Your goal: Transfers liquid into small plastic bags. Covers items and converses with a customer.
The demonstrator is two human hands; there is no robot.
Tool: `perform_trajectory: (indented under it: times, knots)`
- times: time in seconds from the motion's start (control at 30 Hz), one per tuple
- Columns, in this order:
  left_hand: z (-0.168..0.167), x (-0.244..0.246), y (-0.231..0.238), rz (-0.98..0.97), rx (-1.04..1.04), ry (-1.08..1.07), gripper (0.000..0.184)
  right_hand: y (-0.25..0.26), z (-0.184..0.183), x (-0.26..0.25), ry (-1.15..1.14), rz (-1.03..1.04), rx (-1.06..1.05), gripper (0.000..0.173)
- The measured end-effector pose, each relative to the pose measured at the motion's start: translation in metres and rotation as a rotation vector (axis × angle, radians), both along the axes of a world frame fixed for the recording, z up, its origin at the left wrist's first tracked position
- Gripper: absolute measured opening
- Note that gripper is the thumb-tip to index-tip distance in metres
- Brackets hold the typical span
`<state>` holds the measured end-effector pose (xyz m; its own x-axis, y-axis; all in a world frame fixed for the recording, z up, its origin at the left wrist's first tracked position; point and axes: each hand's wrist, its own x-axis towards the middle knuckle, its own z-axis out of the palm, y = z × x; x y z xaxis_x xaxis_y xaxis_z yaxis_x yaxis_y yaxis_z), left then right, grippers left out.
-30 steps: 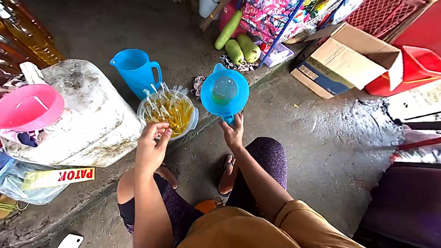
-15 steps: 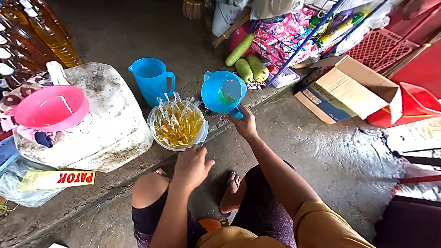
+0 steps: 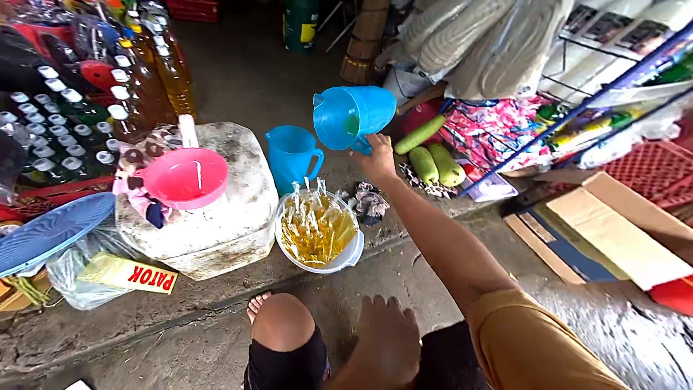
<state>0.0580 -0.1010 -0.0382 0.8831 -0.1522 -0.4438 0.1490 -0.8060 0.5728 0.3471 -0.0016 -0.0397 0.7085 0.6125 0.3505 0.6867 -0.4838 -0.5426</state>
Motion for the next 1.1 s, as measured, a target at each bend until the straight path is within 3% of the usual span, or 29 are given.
perform_trajectory:
  times: [0.2,0.37,0.63,0.97,1.1]
  knots:
    - [0.001,-0.001,0.005,-0.063,-0.027,0.012,0.04,0.064,-0.006,0.004,-0.091,0.029,-0.148,0.048]
    - [-0.001,-0.002,0.009,-0.084,-0.059,-0.001,0.043,0.088,-0.017,-0.002,-0.249,0.078,-0.266,0.042]
    - [-0.002,-0.004,0.008,-0.121,-0.083,-0.007,0.047,0.101,-0.027,-0.017,-0.519,0.134,-0.454,0.035]
    - [-0.002,-0.007,0.005,-0.149,-0.105,-0.015,0.05,0.099,-0.018,-0.033,-0.561,0.152,-0.613,0.045]
    - [0.006,-0.006,0.01,-0.211,-0.083,0.002,0.054,0.099,-0.016,-0.03,-0.57,0.137,-0.606,0.039]
